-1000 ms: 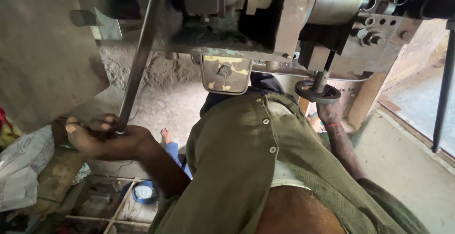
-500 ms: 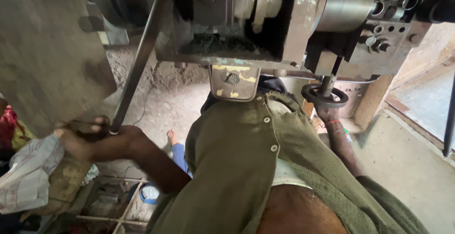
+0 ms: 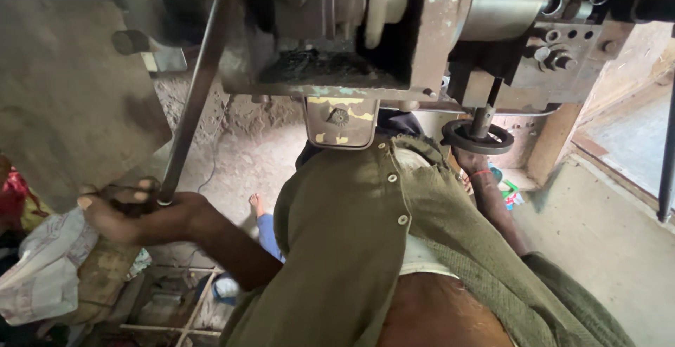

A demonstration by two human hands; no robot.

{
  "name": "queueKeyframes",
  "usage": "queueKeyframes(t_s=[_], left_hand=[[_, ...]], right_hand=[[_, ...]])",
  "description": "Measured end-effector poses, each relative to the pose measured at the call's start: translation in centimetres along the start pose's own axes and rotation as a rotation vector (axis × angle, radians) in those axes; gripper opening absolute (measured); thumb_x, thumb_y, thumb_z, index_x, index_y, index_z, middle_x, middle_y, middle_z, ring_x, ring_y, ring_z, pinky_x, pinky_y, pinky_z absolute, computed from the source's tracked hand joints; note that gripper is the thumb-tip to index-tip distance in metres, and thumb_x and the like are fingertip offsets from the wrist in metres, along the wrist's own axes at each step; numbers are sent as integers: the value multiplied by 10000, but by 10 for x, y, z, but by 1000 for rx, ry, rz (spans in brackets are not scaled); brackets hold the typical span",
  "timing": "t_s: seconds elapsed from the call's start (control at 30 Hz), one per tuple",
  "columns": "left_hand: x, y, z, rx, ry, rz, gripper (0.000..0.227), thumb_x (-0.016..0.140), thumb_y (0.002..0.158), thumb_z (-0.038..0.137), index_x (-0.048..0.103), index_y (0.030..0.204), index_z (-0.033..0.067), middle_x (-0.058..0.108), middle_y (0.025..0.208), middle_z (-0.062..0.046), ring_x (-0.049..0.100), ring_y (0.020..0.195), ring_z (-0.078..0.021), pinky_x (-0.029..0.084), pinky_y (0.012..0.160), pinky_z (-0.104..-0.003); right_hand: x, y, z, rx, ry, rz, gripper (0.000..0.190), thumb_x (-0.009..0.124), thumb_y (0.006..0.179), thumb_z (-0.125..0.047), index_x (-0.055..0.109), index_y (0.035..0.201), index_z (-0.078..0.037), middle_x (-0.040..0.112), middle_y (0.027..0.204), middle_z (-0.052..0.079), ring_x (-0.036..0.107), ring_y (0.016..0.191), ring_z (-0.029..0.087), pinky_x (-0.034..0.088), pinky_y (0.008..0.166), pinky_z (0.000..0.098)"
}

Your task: The person operates a large industrial machine, likely a grinder or lathe, by turning a handwheel with their right hand while holding a vertical metal rod with their left hand. The machine's grinding wheel is spinning throughout the clip.

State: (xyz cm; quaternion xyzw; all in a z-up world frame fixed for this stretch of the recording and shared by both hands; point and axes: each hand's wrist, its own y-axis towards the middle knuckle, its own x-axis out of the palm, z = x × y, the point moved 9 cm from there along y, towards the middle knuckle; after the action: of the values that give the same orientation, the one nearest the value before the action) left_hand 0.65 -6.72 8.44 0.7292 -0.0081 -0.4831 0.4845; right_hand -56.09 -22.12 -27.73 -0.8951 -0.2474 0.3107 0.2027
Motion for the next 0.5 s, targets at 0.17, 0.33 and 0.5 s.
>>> queueKeyframes(t_s=[0.17, 0.33, 0.5], left_hand=[[10, -23, -56, -499, -273, 16, 613, 446, 1107, 426, 526, 1340, -136, 582, 1095, -220, 592, 929, -302, 545, 770, -434], [25, -35, -82, -423, -294, 25, 627, 581, 1091, 501, 560, 1358, -66, 669, 1253, -227, 734, 1073, -319, 698, 895, -458], [13, -19, -39, 91, -125, 98, 637, 589, 1100, 464, 400, 1444, -38, 602, 1343, -231, 720, 1196, -338, 655, 999, -465]], right_hand=[[10, -1, -5, -44, 202, -15, 134, 641, 1022, -147, 665, 1058, -20, 705, 944, 105, 708, 842, 196, 592, 744, 360], [27, -1, -7, -5, -256, -84, 298, 607, 1022, -324, 712, 980, -49, 703, 954, 109, 636, 911, 284, 493, 819, 468], [42, -11, -50, 167, -170, -231, 424, 577, 1028, -421, 661, 1072, -8, 658, 938, 160, 604, 903, 313, 462, 890, 490]])
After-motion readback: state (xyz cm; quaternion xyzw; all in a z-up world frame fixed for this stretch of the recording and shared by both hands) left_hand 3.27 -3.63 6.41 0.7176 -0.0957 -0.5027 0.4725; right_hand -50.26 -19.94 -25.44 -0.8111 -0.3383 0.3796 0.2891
